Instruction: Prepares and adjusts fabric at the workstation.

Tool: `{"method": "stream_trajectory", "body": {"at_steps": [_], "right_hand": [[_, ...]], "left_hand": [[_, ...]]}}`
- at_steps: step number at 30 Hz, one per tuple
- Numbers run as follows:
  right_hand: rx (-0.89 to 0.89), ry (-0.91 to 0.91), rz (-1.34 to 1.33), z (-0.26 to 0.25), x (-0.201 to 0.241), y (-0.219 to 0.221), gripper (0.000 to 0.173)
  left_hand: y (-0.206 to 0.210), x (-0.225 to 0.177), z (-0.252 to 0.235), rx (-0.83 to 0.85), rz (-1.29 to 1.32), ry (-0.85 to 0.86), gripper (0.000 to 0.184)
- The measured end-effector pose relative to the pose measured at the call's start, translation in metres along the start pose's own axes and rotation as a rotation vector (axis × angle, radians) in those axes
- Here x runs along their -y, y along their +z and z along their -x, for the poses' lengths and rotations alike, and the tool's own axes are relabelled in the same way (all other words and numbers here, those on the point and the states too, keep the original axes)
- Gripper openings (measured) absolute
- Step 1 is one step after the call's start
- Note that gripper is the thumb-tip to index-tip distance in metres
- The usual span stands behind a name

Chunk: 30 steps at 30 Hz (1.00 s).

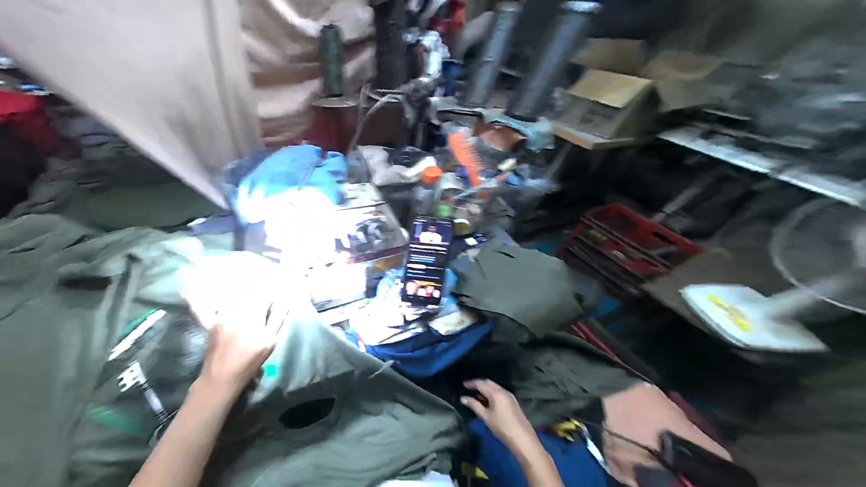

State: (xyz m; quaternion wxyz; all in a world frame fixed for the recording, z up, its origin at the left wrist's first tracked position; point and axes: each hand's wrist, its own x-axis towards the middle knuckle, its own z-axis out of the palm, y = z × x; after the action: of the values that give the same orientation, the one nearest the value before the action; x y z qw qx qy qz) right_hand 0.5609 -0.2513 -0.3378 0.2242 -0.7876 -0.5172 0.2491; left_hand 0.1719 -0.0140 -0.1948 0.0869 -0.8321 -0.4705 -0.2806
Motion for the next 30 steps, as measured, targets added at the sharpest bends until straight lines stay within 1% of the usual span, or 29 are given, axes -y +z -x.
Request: {"method": "stream_trajectory", "body": {"at_steps": [1, 2, 3, 4, 5, 7, 8, 10, 13, 17, 19, 20, 22, 23, 24, 26, 28, 30], "right_hand": [[-0.198, -0.097, 0.007, 0.002, 0.004, -0.008, 0.028], [-0.419, -0.204, 0.03, 0.0, 0.007, -0.014, 0.021], [-0.613, -0.289, 0.08, -0.006, 0.01, -0.02, 0.018], [-0.758, -0.343, 0.147, -0.013, 0.014, -0.027, 0.016], [-0.851, -0.372, 0.204, -0.022, 0.018, -0.034, 0.016], [-0.921, -0.406, 0.266, -0.042, 0.026, -0.042, 0.014], [-0.924, -0.417, 0.282, -0.053, 0.031, -0.045, 0.012], [-0.889, -0.413, 0.323, -0.075, 0.04, -0.049, 0.012], [-0.837, -0.358, 0.359, -0.095, 0.043, -0.05, 0.016], [-0.828, -0.377, 0.259, -0.099, 0.039, -0.057, 0.009], [-0.822, -0.375, 0.252, -0.099, 0.038, -0.061, 0.007], [-0.808, -0.368, 0.286, -0.098, 0.039, -0.062, 0.009], [-0.765, -0.346, 0.394, -0.096, 0.043, -0.061, 0.02], [-0.762, -0.353, 0.44, -0.097, 0.043, -0.059, 0.021], [-0.766, -0.373, 0.453, -0.099, 0.042, -0.06, 0.018], [-0.729, -0.383, 0.378, -0.102, 0.04, -0.07, 0.012], [-0.615, -0.291, 0.245, -0.1, 0.044, -0.089, 0.014], [-0.551, -0.205, 0.13, -0.096, 0.049, -0.107, 0.015]], "left_hand": [[-0.002, -0.009, 0.015, -0.096, 0.075, 0.065, 0.059], [-0.007, -0.017, 0.033, -0.134, 0.155, 0.095, 0.062], [-0.014, -0.027, 0.054, -0.097, 0.234, 0.102, 0.058], [-0.019, -0.036, 0.075, -0.033, 0.318, 0.118, 0.049], [-0.019, -0.045, 0.094, 0.035, 0.398, 0.143, 0.039], [-0.01, -0.056, 0.124, 0.191, 0.506, 0.206, 0.027], [-0.005, -0.058, 0.135, 0.255, 0.548, 0.228, 0.024], [-0.001, -0.057, 0.147, 0.322, 0.574, 0.251, 0.023], [-0.008, -0.05, 0.147, 0.333, 0.537, 0.25, 0.024], [-0.013, -0.042, 0.144, 0.326, 0.509, 0.229, 0.026], [-0.011, -0.043, 0.144, 0.338, 0.515, 0.235, 0.026], [-0.011, -0.044, 0.145, 0.344, 0.518, 0.241, 0.026], [-0.01, -0.046, 0.145, 0.342, 0.521, 0.255, 0.026], [-0.009, -0.047, 0.145, 0.342, 0.524, 0.26, 0.026], [-0.008, -0.048, 0.145, 0.344, 0.525, 0.264, 0.026], [-0.008, -0.048, 0.147, 0.349, 0.523, 0.266, 0.026], [-0.009, -0.047, 0.148, 0.361, 0.515, 0.262, 0.026], [-0.01, -0.046, 0.148, 0.371, 0.512, 0.255, 0.026]]}}
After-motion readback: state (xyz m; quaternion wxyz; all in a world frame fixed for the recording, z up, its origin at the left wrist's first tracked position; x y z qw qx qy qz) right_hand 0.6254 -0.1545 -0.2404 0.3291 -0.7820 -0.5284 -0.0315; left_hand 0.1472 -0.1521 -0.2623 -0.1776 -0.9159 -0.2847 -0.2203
